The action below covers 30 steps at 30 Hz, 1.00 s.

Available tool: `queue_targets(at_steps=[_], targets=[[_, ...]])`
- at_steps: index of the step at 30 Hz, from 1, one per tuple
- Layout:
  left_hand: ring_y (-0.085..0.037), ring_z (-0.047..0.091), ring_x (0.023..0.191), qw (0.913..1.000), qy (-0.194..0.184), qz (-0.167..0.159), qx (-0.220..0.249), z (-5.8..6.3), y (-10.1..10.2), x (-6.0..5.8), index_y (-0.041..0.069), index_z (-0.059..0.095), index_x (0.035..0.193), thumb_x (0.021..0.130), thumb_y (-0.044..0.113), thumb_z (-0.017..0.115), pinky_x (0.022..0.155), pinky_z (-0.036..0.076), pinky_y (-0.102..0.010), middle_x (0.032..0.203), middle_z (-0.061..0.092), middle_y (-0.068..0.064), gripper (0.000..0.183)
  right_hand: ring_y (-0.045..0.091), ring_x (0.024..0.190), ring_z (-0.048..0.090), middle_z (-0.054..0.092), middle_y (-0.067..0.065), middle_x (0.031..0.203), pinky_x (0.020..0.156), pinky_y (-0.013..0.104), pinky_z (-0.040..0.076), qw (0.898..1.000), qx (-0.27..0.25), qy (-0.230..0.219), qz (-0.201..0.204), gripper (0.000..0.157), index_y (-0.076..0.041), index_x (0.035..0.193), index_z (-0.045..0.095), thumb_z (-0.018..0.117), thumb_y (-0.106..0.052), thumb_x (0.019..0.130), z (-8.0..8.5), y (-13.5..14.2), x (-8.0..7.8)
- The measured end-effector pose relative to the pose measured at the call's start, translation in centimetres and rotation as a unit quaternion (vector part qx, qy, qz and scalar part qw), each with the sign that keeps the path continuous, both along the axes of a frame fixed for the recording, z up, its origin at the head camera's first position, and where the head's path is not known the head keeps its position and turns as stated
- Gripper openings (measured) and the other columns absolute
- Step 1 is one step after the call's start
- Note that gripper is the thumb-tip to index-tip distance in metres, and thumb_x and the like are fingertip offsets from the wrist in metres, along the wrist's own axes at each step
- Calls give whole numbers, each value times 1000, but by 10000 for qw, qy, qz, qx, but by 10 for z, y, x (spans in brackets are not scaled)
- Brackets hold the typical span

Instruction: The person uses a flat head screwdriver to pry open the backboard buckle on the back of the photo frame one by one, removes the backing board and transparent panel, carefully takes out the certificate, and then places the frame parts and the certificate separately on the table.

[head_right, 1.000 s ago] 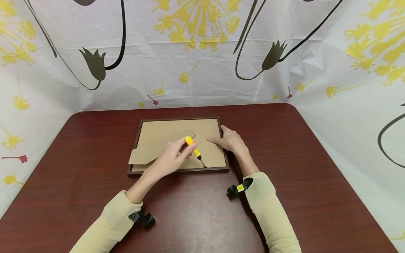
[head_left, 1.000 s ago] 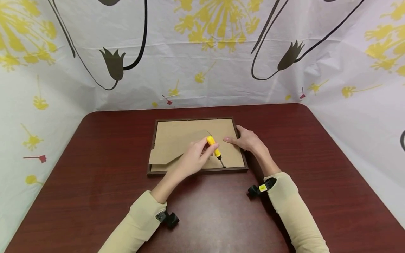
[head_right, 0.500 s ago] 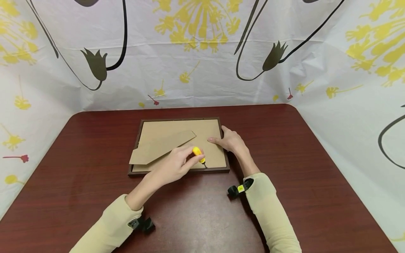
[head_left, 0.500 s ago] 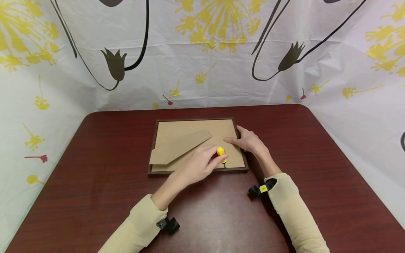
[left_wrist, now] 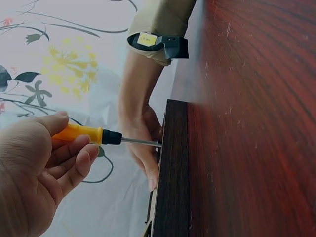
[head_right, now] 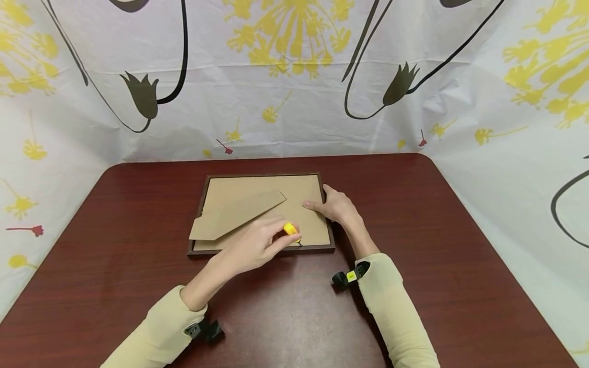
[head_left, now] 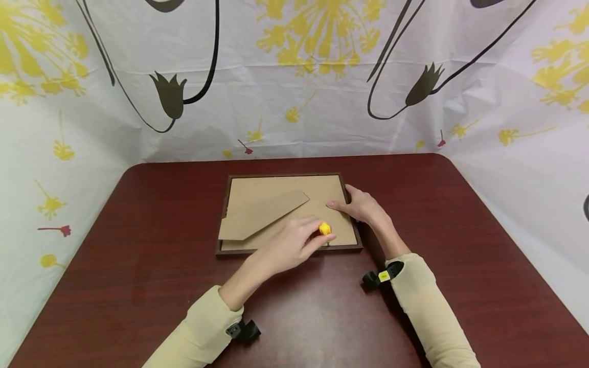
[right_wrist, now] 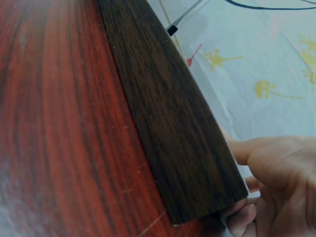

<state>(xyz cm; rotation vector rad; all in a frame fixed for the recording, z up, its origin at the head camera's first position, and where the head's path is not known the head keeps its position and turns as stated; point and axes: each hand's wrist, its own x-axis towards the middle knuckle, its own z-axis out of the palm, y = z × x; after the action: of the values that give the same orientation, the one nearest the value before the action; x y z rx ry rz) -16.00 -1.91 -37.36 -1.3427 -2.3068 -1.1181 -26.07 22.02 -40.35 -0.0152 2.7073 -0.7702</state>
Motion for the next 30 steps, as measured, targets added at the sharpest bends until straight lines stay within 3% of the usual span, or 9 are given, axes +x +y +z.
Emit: queue_targets(at_steps=[9,15,20,24,30], targets=[[-9,52,72,9929,-1022,425,438,-9,-7,-11,11,66,97,104,21,61,64,49,-25,82,57,4,13,46,140,36,27,27,160,107,60,38,10000,25,27,10,101,-4,161,16,62,-62,93,-1,-1,1],[-22,64,75,9771,-1795,694,913,-9,-13,-18,6,65,98,104,21,60,63,53,-26,87,65,-6,17,46,141,36,27,27,160,107,59,38,10000,14,6,-33,101,-4,161,16,62,-62,93,-2,-1,1],[-35,63,74,9616,-2268,838,1299,-3,-22,-23,2,63,98,106,20,57,63,53,-34,80,65,-8,21,45,140,37,27,27,160,106,58,40,10000,-15,-10,-36,103,-4,161,15,63,-63,92,-2,0,1],[-39,61,73,9519,-2499,998,1466,3,-31,-27,0,61,99,107,22,53,64,54,-40,78,63,-8,24,46,141,35,26,27,160,107,59,37,10000,-18,22,29,102,-4,161,15,62,-63,92,-1,1,1],[-31,59,70,9461,-2575,1264,1505,12,-45,-31,-2,61,103,107,24,53,63,53,-34,77,61,-10,28,45,142,33,25,26,161,108,59,37,10000,-66,37,64,101,-5,162,15,62,-62,93,0,1,1]])
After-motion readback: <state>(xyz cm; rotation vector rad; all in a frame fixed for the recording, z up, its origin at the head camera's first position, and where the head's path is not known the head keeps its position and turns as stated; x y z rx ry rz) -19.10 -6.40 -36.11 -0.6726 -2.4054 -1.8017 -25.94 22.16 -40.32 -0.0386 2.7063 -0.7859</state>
